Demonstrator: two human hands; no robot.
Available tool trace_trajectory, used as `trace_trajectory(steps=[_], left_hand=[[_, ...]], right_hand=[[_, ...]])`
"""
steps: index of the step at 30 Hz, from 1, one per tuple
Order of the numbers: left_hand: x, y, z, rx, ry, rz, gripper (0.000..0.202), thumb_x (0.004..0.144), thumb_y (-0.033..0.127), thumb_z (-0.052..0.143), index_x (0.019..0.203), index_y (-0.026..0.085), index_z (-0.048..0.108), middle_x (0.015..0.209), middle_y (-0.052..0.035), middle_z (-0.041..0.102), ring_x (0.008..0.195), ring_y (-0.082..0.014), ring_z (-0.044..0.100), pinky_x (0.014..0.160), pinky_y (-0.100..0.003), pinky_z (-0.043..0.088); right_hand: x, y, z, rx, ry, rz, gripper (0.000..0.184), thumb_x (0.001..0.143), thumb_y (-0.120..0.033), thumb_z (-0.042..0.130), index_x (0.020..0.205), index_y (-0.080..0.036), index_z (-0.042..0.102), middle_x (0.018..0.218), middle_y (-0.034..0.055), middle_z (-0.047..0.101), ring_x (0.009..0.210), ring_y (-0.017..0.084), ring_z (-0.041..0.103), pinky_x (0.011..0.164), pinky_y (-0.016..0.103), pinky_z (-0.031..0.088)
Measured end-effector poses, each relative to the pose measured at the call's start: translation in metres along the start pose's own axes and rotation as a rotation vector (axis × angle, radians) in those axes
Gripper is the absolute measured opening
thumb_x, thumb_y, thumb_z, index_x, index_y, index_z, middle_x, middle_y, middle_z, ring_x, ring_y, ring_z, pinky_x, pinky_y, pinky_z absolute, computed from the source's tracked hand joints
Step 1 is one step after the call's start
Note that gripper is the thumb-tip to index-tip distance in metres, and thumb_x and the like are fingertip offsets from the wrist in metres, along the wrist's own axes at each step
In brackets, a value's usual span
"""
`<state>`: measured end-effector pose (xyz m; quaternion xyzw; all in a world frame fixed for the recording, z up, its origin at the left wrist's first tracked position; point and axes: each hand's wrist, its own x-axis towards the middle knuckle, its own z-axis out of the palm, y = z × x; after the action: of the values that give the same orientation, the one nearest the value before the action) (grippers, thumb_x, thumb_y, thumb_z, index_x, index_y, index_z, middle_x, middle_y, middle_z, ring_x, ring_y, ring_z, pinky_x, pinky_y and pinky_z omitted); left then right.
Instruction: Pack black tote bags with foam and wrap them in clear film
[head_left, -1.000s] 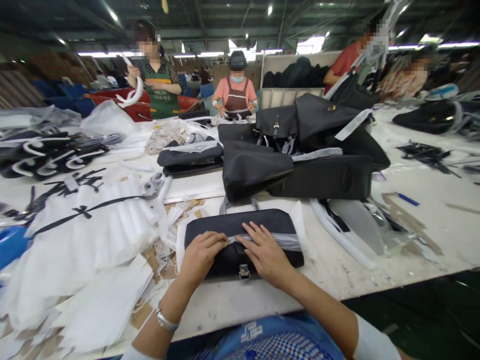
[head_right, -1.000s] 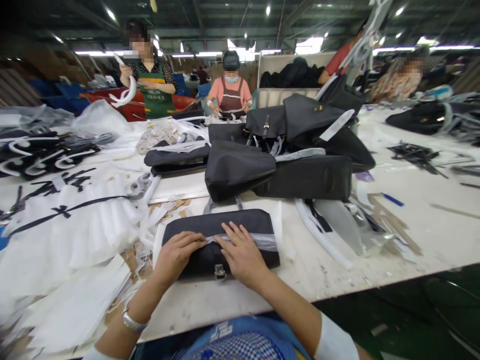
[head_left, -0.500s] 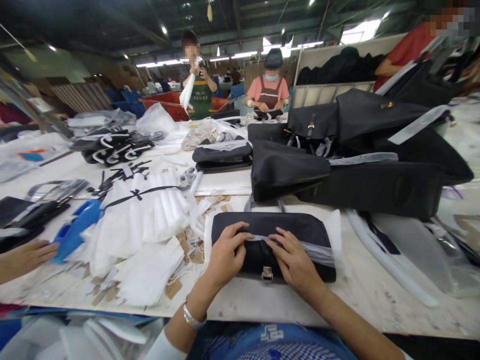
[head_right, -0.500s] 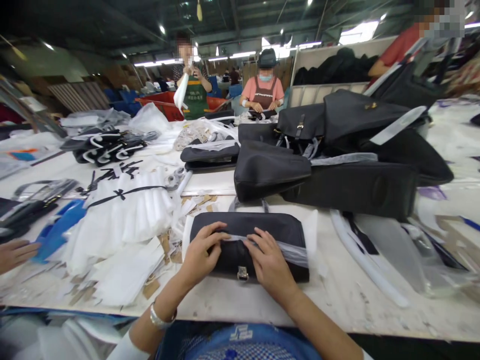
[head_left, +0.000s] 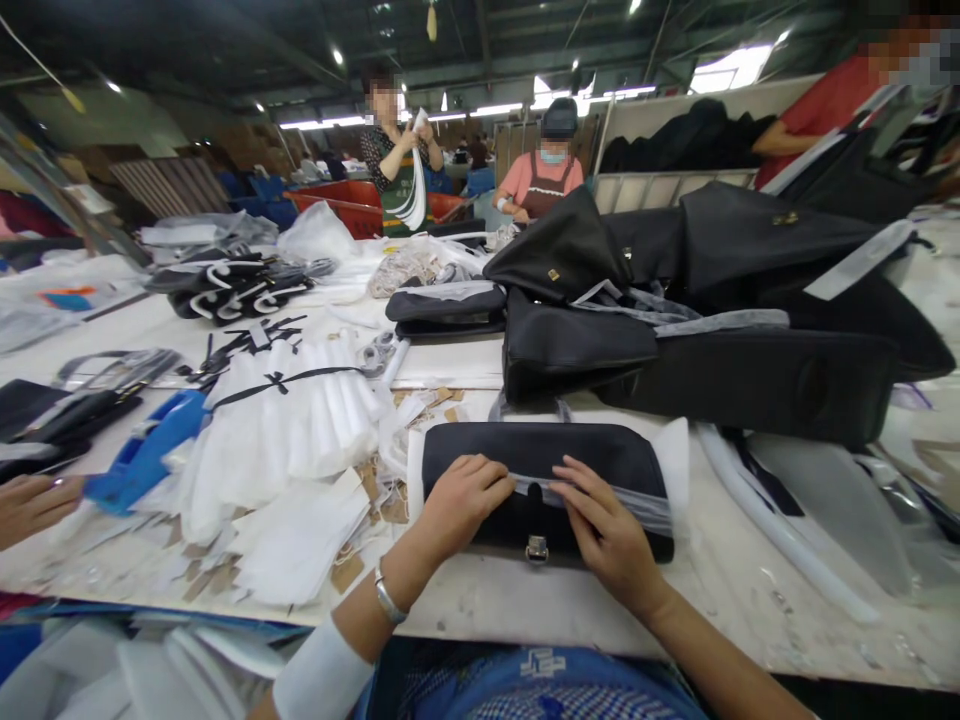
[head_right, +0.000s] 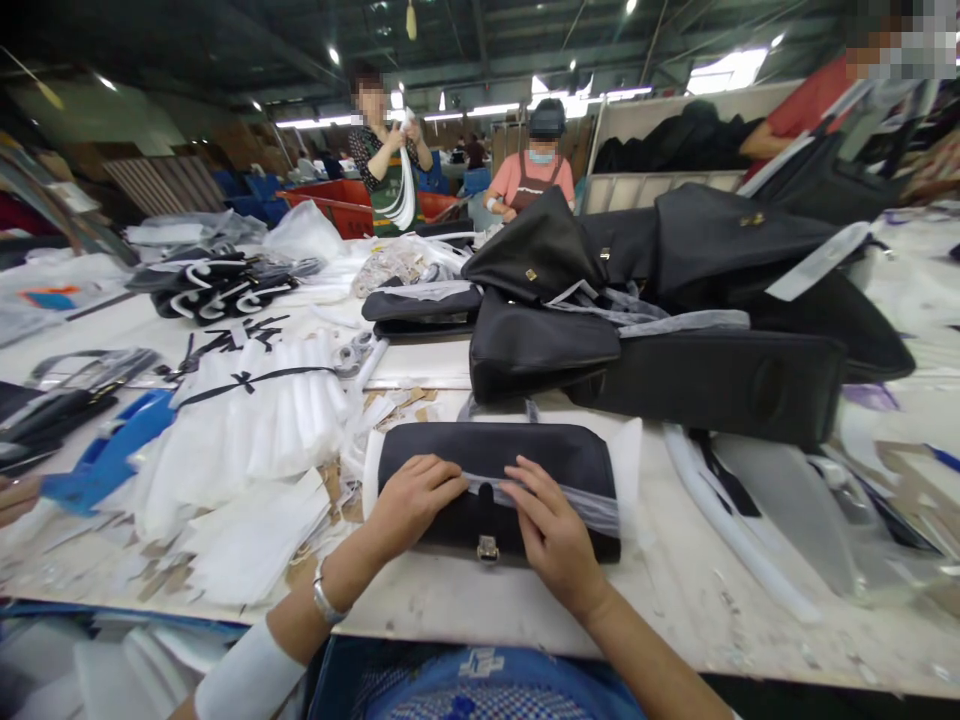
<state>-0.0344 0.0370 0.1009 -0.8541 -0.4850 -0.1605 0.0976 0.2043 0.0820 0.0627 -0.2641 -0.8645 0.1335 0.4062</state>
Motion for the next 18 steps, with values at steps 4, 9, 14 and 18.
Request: trace_trajectory(steps=[4,9,14,18], left_hand=[[-0.008,0.009,-0.016,0.010,-0.058,0.037,0.019,0.099,0.021,0.046,0.109,0.020,0.061,0.098,-0.0029,0.064,0.089,-0.0194,0.053,0.084,-0.035,0.041],[-0.022,0.027,-0.008,-0.017,-0.051,-0.050,0.017,0.098,0.021,0.049,0.106,0.019,0.064,0.092,-0.0036,0.064,0.084,-0.0200,0.054,0.079,-0.036,0.042],[-0.038,0.037,0.001,-0.144,0.077,-0.268,0.026,0.097,0.019,0.050,0.118,0.026,0.062,0.103,-0.0036,0.069,0.089,-0.0212,0.059,0.080,-0.037,0.044],[-0.063,0.030,-0.013,-0.394,0.320,-0.651,0.022,0.098,0.025,0.049,0.113,0.026,0.065,0.103,-0.0040,0.069,0.093,-0.0186,0.062,0.084,-0.032,0.047]], right_hand=[[0.000,0.004,0.000,0.006,-0.021,-0.014,0.034,0.093,-0.005,0.047,0.119,-0.021,0.062,0.124,0.0088,0.064,0.133,0.023,0.047,0.114,0.051,0.040],[0.010,0.004,-0.001,-0.113,-0.248,-0.056,0.029,0.095,-0.010,0.046,0.114,-0.020,0.065,0.136,0.0085,0.059,0.139,0.025,0.040,0.114,0.052,0.037],[0.016,-0.005,-0.006,-0.287,-0.441,-0.122,0.040,0.095,-0.015,0.044,0.132,-0.024,0.058,0.154,0.0052,0.040,0.147,0.029,0.024,0.115,0.057,0.032],[0.015,-0.002,-0.006,-0.389,-0.462,-0.212,0.051,0.094,-0.021,0.046,0.144,-0.031,0.046,0.159,0.0029,0.030,0.148,0.032,0.021,0.111,0.059,0.035]])
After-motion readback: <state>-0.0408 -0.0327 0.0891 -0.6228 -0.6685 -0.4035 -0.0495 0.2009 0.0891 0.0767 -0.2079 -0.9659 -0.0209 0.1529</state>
